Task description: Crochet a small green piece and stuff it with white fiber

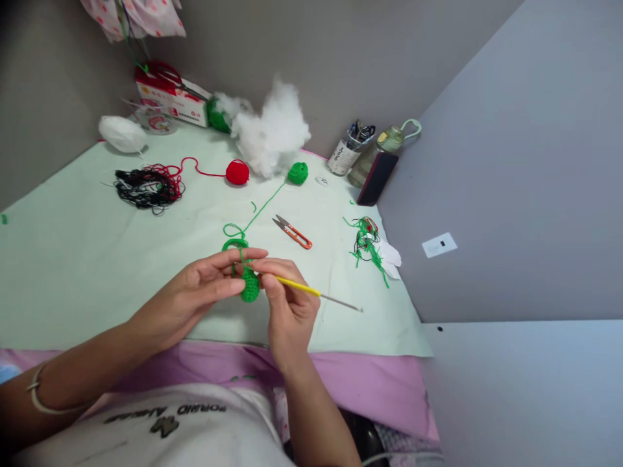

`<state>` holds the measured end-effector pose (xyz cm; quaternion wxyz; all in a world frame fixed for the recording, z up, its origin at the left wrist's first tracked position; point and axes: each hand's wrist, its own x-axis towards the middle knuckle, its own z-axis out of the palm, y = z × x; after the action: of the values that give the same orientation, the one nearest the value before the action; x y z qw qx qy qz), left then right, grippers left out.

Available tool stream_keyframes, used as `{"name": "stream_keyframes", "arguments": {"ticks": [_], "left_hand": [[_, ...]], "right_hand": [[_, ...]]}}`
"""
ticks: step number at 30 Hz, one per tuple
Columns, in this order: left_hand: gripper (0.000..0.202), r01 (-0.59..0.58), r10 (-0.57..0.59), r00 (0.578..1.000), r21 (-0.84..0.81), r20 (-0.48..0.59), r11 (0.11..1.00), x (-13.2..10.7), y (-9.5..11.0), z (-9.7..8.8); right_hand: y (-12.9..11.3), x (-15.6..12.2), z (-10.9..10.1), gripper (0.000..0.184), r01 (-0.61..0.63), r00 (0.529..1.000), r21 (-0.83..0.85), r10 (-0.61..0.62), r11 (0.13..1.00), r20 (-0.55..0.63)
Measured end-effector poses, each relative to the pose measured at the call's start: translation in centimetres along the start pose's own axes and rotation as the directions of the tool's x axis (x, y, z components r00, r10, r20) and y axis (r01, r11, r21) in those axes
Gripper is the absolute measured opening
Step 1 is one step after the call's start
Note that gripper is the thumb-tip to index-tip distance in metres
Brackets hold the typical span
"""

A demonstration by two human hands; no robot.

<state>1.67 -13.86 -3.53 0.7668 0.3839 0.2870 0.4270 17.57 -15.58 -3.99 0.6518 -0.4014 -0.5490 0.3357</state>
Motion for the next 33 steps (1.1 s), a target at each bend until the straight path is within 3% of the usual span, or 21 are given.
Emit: {"name": "stream_keyframes", "arguments": {"ticks": [4, 10, 13, 16, 19, 24, 28, 33], "left_hand": [[0.034, -0.031, 0.029, 0.999, 0.068, 0.036, 0.997, -0.1, 0.0, -0.07], [0.045, 0.022, -0.023, 1.0, -0.015, -0.018, 1.0, 0.1, 0.62, 0.56], [0.045, 0.111, -0.107, 0.994, -0.118, 0.038, 0.987, 0.2, 0.78, 0.29], [0.039, 0.13, -0.116, 0.99, -0.201, 0.084, 0.971, 0.22, 0.69, -0.13], [0.038, 0.074, -0.066, 0.995, -0.127, 0.07, 0.989, 0.13, 0.42, -0.09], [0.044, -0.036, 0.035, 0.999, 0.125, 0.013, 0.991, -0.19, 0.17, 0.48], [0.046, -0.027, 0.026, 1.0, 0.183, 0.01, 0.983, -0.28, 0.12, 0.38], [0.043, 0.004, -0.012, 0.996, 0.096, 0.09, 0.995, -0.22, 0.03, -0.1]], "right_hand": [[0.14, -0.18, -0.16, 0.017, -0.046, 0.999, 0.027, 0.045, 0.999, 0.001], [0.04, -0.19, -0.12, 0.014, -0.007, 0.999, 0.08, 0.003, 0.997, 0.048], [-0.02, 0.04, -0.38, 0.015, -0.102, 0.995, 0.169, 0.101, 0.98, 0.015], [-0.06, 0.35, -0.74, 0.018, -0.208, 0.976, 0.292, 0.216, 0.934, 0.003], [-0.11, 0.32, -0.71, 0.018, -0.217, 0.976, 0.296, 0.209, 0.93, 0.057], [-0.05, -0.41, -0.24, 0.015, -0.05, 0.998, 0.084, 0.046, 0.995, 0.041], [0.1, -0.55, -0.42, 0.015, -0.137, 0.991, 0.137, 0.134, 0.981, 0.032], [-0.03, 0.04, -0.56, 0.016, -0.254, 0.966, 0.34, 0.253, 0.906, 0.046]]}}
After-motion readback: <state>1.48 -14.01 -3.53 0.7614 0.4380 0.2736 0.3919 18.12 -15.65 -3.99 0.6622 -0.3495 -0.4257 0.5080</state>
